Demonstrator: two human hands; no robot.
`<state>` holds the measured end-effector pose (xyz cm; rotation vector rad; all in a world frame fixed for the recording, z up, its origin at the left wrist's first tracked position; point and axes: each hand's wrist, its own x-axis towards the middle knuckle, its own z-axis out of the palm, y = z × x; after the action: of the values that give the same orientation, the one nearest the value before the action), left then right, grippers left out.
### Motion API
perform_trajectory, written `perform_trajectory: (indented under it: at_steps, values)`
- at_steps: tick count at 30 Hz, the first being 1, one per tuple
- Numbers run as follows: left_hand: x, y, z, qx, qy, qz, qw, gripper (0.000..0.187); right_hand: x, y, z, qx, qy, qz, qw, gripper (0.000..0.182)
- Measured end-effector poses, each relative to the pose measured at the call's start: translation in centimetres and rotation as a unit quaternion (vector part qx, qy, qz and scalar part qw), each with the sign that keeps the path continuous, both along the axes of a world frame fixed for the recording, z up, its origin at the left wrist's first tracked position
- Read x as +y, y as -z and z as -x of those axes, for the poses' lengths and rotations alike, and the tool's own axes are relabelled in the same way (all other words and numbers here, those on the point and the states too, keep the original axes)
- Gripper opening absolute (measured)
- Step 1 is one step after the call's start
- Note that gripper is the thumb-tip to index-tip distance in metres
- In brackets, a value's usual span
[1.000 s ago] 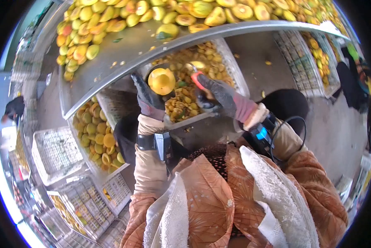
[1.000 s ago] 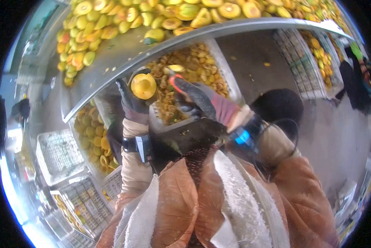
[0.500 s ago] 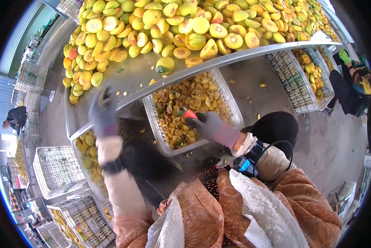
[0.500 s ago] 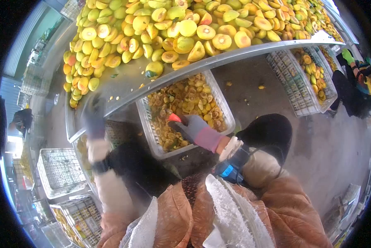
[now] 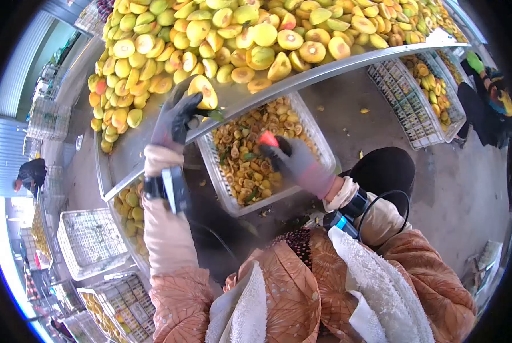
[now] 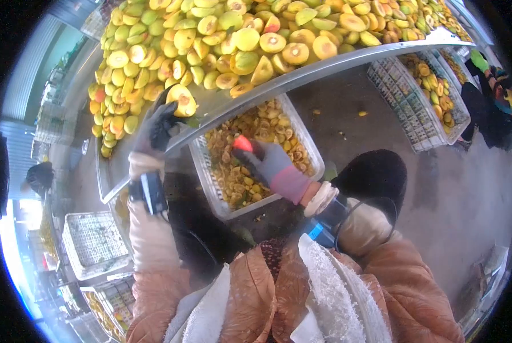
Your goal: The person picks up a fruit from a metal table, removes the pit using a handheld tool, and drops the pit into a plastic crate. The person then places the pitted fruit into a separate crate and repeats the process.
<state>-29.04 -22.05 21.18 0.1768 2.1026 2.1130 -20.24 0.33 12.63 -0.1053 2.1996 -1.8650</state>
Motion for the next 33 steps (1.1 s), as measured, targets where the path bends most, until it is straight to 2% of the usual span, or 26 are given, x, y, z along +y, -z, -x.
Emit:
perform_trajectory:
  at_steps: [2,3,4,6,8,10,11,12,13,14,15,16,18,20,21,22,24,25,29,31,33]
  values:
    - [-1.4,1.6,-1.8,-0.079,0.036,-0.146,0.986,0.038,0.0,-1.1,0.0,-0.047,0.012,0.121,0.991,0.032]
    - [-1.3,3.0,-2.9,-0.084,0.003,-0.213,0.974,0.042,-0.2,-2.2,-0.1,-0.099,0.011,0.131,0.986,0.029]
    - [-0.9,4.3,-4.1,-0.090,-0.028,-0.279,0.956,0.045,-0.6,-2.3,-0.3,-0.102,0.012,0.131,0.986,0.029]
    - [1.6,4.6,-6.3,-0.043,-0.036,-0.273,0.960,0.052,-1.0,-2.3,-0.3,-0.207,0.024,0.239,0.949,0.030]
    - [2.6,5.2,-7.9,-0.035,0.013,-0.304,0.952,0.057,-1.3,-2.5,-0.4,-0.193,0.055,0.256,0.946,0.030]
    - [2.4,6.1,-8.5,-0.074,0.037,-0.351,0.933,0.053,-1.4,-2.1,-0.5,-0.178,0.080,0.272,0.942,0.031]
    - [2.3,6.6,-8.7,-0.075,0.037,-0.352,0.932,0.053,-1.6,-1.3,-0.4,-0.110,0.056,0.232,0.965,0.031]
    - [2.1,7.1,-8.8,0.062,-0.038,-0.073,0.995,0.046,-1.9,-0.9,-0.5,-0.041,0.028,0.190,0.980,0.032]
    - [2.0,7.2,-9.0,0.191,-0.110,0.215,0.951,0.044,-2.0,-1.0,-0.8,-0.043,0.023,0.191,0.980,0.032]
    - [2.0,7.1,-9.0,0.190,-0.115,0.217,0.951,0.044,-1.8,-1.3,-1.2,0.032,-0.011,0.091,0.995,0.032]
    - [2.1,7.0,-8.8,0.063,-0.115,-0.068,0.989,0.043,-1.9,-1.5,-1.5,0.109,-0.045,-0.010,0.993,0.032]
    - [2.3,6.8,-8.7,-0.068,-0.103,-0.349,0.929,0.044,-2.0,-1.3,-1.7,0.107,-0.049,-0.010,0.993,0.032]
    - [2.8,7.2,-8.5,-0.073,-0.145,-0.359,0.919,0.045,-2.2,-0.9,-2.0,0.145,-0.059,0.000,0.988,0.033]
    - [3.2,8.5,-8.5,0.020,-0.232,-0.176,0.956,0.049,-2.2,-1.5,-2.2,0.099,-0.076,-0.003,0.992,0.033]
    - [3.7,9.1,-8.8,0.076,-0.251,-0.132,0.956,0.057,-2.2,-1.7,-2.2,0.055,-0.092,-0.005,0.994,0.034]
    - [4.0,8.9,-8.9,0.074,-0.252,-0.133,0.956,0.057,-2.3,-1.6,-2.2,0.053,-0.092,-0.005,0.994,0.034]
    - [4.6,8.1,-8.5,-0.033,-0.262,-0.273,0.925,0.065,-2.2,-1.4,-2.0,0.078,-0.098,-0.057,0.990,0.036]
    - [5.6,7.6,-8.6,-0.027,-0.310,-0.264,0.913,0.066,-2.3,-0.9,-2.0,0.077,-0.097,-0.058,0.991,0.036]
    - [6.2,7.8,-8.8,-0.044,-0.311,-0.265,0.911,0.062,-2.7,0.3,-2.1,0.100,-0.069,-0.021,0.992,0.038]
    - [5.9,8.6,-8.9,-0.098,-0.300,-0.286,0.905,0.054,-2.8,0.2,-2.2,0.104,-0.070,0.003,0.992,0.038]
    - [6.2,8.8,-9.2,-0.060,-0.288,-0.241,0.925,0.051,-2.7,0.4,-2.2,0.082,-0.098,0.044,0.991,0.040]
